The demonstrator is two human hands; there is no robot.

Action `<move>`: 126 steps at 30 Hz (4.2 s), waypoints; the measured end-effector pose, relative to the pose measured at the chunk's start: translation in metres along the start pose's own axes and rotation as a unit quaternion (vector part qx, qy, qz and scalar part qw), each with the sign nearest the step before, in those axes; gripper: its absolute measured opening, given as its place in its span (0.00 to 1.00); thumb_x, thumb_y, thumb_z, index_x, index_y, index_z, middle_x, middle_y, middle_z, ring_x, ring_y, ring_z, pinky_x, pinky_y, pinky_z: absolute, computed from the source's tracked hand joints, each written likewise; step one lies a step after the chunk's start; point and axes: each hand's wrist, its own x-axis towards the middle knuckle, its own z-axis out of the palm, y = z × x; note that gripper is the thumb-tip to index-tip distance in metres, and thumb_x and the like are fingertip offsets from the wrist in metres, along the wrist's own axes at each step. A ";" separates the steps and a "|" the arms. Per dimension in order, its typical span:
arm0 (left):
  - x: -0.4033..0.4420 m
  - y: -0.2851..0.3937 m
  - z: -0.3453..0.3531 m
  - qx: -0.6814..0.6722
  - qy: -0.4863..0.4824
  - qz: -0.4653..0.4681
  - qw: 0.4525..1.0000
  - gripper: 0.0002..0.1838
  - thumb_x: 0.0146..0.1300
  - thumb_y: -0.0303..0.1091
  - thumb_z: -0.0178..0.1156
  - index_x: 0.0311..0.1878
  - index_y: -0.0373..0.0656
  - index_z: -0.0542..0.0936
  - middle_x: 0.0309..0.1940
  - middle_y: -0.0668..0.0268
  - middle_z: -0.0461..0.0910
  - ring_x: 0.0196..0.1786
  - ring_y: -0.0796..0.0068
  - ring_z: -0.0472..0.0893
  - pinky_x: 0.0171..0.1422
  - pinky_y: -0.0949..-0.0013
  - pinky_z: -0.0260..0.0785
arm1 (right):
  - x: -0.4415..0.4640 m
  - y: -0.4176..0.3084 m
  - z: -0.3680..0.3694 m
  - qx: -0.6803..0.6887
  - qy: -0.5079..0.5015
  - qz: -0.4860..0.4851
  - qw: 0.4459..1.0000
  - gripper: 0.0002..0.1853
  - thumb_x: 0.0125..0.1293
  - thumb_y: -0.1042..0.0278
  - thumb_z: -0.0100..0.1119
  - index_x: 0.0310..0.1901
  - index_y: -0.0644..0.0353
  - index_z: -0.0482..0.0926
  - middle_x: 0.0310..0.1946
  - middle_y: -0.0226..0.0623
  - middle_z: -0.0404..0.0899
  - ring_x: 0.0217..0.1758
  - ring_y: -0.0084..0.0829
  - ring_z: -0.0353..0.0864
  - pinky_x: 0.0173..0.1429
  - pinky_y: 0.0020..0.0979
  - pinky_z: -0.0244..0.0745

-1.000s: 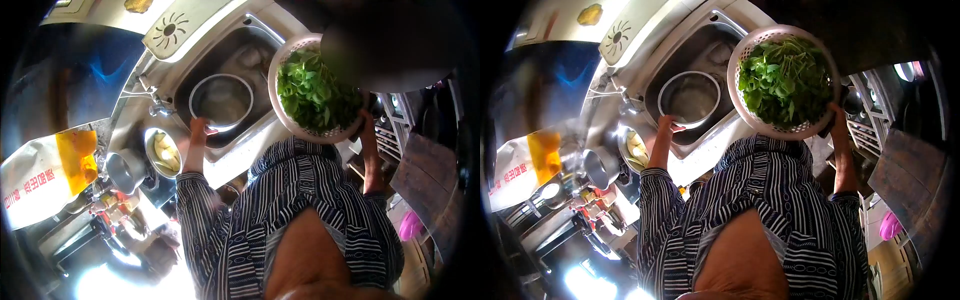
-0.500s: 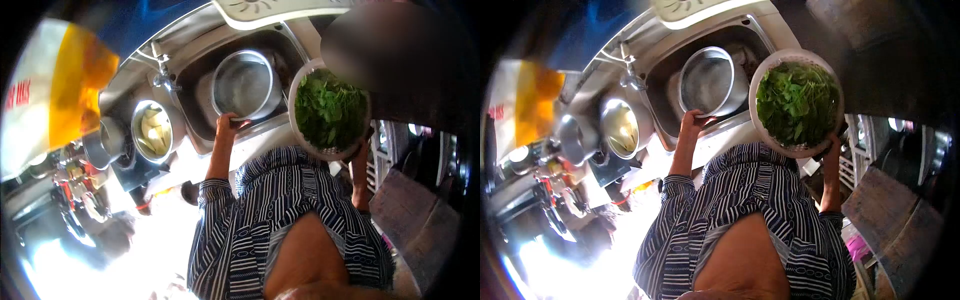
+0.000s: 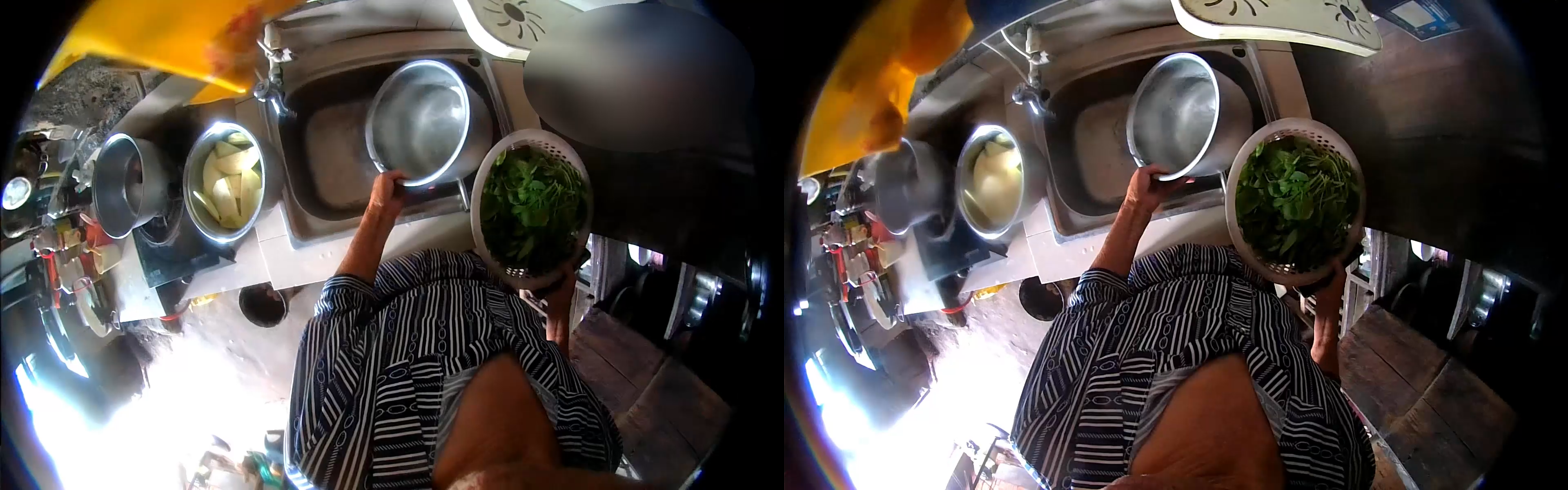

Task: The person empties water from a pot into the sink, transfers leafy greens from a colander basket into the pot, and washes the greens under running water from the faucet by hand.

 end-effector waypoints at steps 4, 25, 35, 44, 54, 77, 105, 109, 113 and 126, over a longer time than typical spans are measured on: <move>0.000 -0.013 0.009 -0.068 -0.013 -0.070 0.995 0.15 0.47 0.17 0.45 0.40 0.17 0.62 0.46 0.37 0.65 0.49 0.38 0.67 0.53 0.48 0.67 | -0.016 -0.014 0.014 -0.066 0.004 -0.024 0.998 0.17 0.62 0.65 0.39 0.48 0.65 0.68 0.45 0.38 0.68 0.48 0.30 0.68 0.52 0.33 0.66; 0.056 -0.092 0.070 -0.217 -0.476 -0.162 0.837 0.23 0.63 0.41 0.42 0.47 0.25 0.65 0.42 0.35 0.68 0.23 0.74 0.76 0.20 0.81 0.72 | -0.030 0.021 -0.044 0.168 0.031 -0.015 0.985 0.19 0.57 0.62 0.48 0.46 0.65 0.69 0.43 0.39 0.71 0.44 0.34 0.72 0.49 0.37 0.69; 0.039 -0.015 -0.006 -0.126 -0.194 -0.137 0.963 0.07 0.51 0.25 0.50 0.34 0.34 0.72 0.27 0.59 0.75 0.24 0.69 0.75 0.21 0.68 0.70 | -0.025 0.024 -0.033 0.114 0.030 0.006 0.993 0.20 0.56 0.57 0.48 0.45 0.62 0.70 0.37 0.35 0.72 0.40 0.31 0.72 0.44 0.34 0.69; -0.011 0.081 -0.053 0.085 0.204 0.126 0.967 0.10 0.41 0.20 0.52 0.32 0.28 0.71 0.28 0.50 0.73 0.31 0.50 0.76 0.32 0.51 0.73 | 0.054 0.057 -0.049 0.086 0.024 0.031 0.996 0.18 0.58 0.58 0.49 0.47 0.59 0.69 0.40 0.33 0.72 0.41 0.29 0.71 0.45 0.33 0.69; -0.036 0.104 -0.059 0.229 0.245 0.182 0.924 0.19 0.51 0.26 0.49 0.47 0.29 0.64 0.46 0.46 0.67 0.49 0.44 0.68 0.45 0.39 0.68 | 0.101 0.016 0.072 0.134 -0.075 0.097 0.983 0.12 0.52 0.67 0.54 0.40 0.55 0.72 0.34 0.28 0.70 0.41 0.26 0.69 0.49 0.29 0.64; -0.034 -0.028 0.115 0.817 0.056 0.251 0.517 0.70 0.25 0.64 0.67 0.65 0.41 0.35 0.63 0.42 0.29 0.65 0.39 0.32 0.64 0.42 0.38 | 0.030 -0.089 0.197 -0.259 -0.133 -0.221 0.931 0.11 0.41 0.64 0.57 0.25 0.64 0.75 0.21 0.31 0.70 0.24 0.25 0.69 0.27 0.29 0.62; -0.069 -0.054 0.124 0.854 0.035 0.286 0.432 0.63 0.34 0.60 0.66 0.65 0.41 0.36 0.63 0.41 0.30 0.66 0.41 0.32 0.59 0.34 0.39 | 0.023 -0.071 0.158 -0.153 -0.070 -0.129 0.977 0.15 0.41 0.65 0.58 0.31 0.64 0.73 0.24 0.31 0.71 0.28 0.27 0.71 0.34 0.31 0.66; -0.061 -0.064 0.130 0.830 0.031 0.268 0.489 0.66 0.30 0.60 0.68 0.65 0.40 0.36 0.63 0.41 0.28 0.66 0.40 0.31 0.59 0.34 0.41 | 0.030 -0.072 0.160 -0.135 -0.031 -0.114 0.984 0.16 0.41 0.66 0.58 0.33 0.64 0.73 0.25 0.32 0.72 0.29 0.28 0.71 0.35 0.30 0.66; -0.047 -0.065 0.129 0.821 0.043 0.262 0.505 0.66 0.30 0.53 0.70 0.65 0.41 0.35 0.63 0.42 0.28 0.66 0.41 0.33 0.59 0.35 0.44 | 0.027 -0.090 0.168 -0.289 -0.048 -0.098 0.951 0.20 0.44 0.65 0.60 0.40 0.65 0.72 0.33 0.37 0.73 0.35 0.31 0.72 0.38 0.32 0.68; -0.022 -0.022 0.123 0.763 0.007 0.349 0.543 0.37 0.34 0.34 0.65 0.54 0.51 0.65 0.34 0.54 0.78 0.39 0.56 0.77 0.47 0.62 0.68 | 0.039 -0.076 0.165 -0.158 -0.086 -0.109 0.978 0.15 0.44 0.65 0.59 0.33 0.67 0.73 0.26 0.31 0.71 0.29 0.26 0.70 0.33 0.32 0.65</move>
